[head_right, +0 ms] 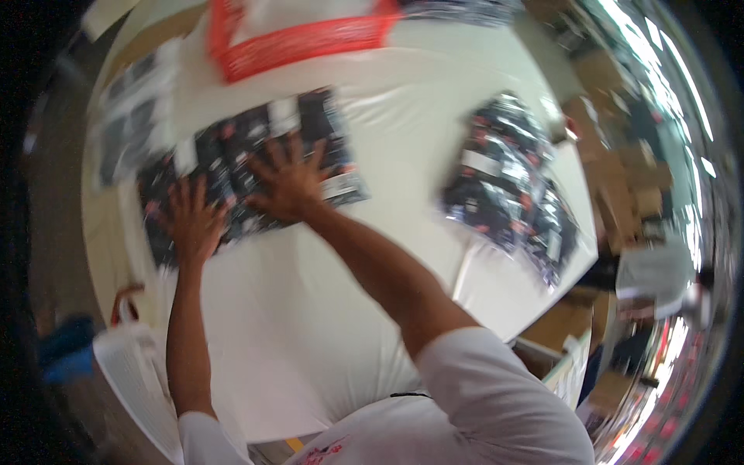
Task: The person applies printed labels to plastic-wrapped clothing packages on a table, then stacks the labeled packages. The person handles labels and packages by hand, placing labels on the plastic and arranging the finished packages into piles.
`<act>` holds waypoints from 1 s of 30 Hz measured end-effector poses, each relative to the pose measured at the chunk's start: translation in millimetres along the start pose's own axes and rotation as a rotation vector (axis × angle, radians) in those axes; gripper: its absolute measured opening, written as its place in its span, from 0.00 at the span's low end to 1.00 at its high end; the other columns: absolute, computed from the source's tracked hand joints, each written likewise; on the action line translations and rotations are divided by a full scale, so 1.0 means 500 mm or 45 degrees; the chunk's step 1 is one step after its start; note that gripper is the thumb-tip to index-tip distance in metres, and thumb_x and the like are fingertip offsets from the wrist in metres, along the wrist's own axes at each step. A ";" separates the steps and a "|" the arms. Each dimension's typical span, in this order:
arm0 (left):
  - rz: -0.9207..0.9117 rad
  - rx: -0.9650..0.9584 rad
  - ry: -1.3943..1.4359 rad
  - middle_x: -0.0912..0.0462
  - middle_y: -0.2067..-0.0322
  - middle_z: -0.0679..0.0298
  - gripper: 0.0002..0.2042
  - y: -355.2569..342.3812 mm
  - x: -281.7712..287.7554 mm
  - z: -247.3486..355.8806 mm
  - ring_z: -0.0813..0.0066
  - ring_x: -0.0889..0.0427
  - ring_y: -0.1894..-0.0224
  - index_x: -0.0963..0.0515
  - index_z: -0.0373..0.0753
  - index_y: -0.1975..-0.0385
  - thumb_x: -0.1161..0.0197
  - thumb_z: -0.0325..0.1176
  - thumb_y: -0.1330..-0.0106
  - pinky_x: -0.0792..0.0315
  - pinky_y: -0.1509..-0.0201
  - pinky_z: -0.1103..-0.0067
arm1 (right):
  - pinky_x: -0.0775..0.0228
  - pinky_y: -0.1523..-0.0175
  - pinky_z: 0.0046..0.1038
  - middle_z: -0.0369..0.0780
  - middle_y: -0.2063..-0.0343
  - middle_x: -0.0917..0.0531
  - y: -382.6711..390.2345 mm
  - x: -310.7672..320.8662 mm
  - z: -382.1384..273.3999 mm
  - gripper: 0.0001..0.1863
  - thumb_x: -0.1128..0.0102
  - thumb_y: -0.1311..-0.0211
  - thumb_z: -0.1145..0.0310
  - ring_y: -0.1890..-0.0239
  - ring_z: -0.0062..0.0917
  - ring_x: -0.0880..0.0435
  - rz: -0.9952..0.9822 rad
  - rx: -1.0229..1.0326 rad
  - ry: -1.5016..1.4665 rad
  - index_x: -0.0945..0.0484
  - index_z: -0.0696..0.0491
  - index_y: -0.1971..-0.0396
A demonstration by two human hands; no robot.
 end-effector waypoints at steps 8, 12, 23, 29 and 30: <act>0.391 0.083 0.248 0.47 0.25 0.56 0.36 0.033 0.045 -0.024 0.49 0.47 0.25 0.49 0.55 0.24 0.51 0.60 0.29 0.64 0.30 0.35 | 0.55 0.26 0.55 0.46 0.35 0.33 0.181 0.150 0.141 0.36 0.31 0.45 0.52 0.30 0.49 0.39 0.688 -0.353 -0.498 0.31 0.46 0.37; 0.489 0.294 1.075 0.37 0.31 0.51 0.34 0.190 0.121 0.020 0.51 0.31 0.33 0.47 0.41 0.27 0.44 0.49 0.28 0.47 0.27 0.50 | 0.36 0.37 0.45 0.50 0.45 0.24 0.516 0.153 0.471 0.38 0.27 0.48 0.64 0.42 0.48 0.27 1.262 -0.997 0.209 0.35 0.55 0.37; -0.303 0.123 1.661 0.33 0.35 0.44 0.40 0.286 0.264 0.585 0.53 0.24 0.40 0.48 0.38 0.27 0.33 0.26 0.38 0.27 0.39 0.67 | 0.29 0.46 0.47 0.49 0.51 0.26 0.682 0.138 0.583 0.26 0.37 0.44 0.67 0.48 0.49 0.25 0.907 -1.301 -0.409 0.29 0.49 0.44; 0.037 -0.369 1.300 0.35 0.35 0.39 0.41 0.150 0.157 0.814 0.46 0.30 0.35 0.46 0.33 0.29 0.32 0.41 0.38 0.33 0.33 0.64 | 0.28 0.48 0.39 0.44 0.52 0.21 0.743 0.158 0.541 0.19 0.39 0.41 0.72 0.52 0.43 0.20 0.802 -0.742 -0.634 0.23 0.48 0.49; -0.198 -0.231 1.268 0.32 0.37 0.39 0.40 0.159 0.176 0.824 0.45 0.28 0.37 0.44 0.33 0.30 0.32 0.42 0.38 0.32 0.35 0.63 | 0.28 0.48 0.39 0.44 0.53 0.21 0.742 0.151 0.556 0.18 0.39 0.41 0.72 0.51 0.43 0.20 0.710 -0.675 -0.708 0.23 0.49 0.49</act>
Point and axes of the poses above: each hand's wrist, its own y-axis away from the middle knuckle, its own x-axis out of the back of the hand, z = x × y, the point moved 2 cm from there along -y, towards the middle knuckle
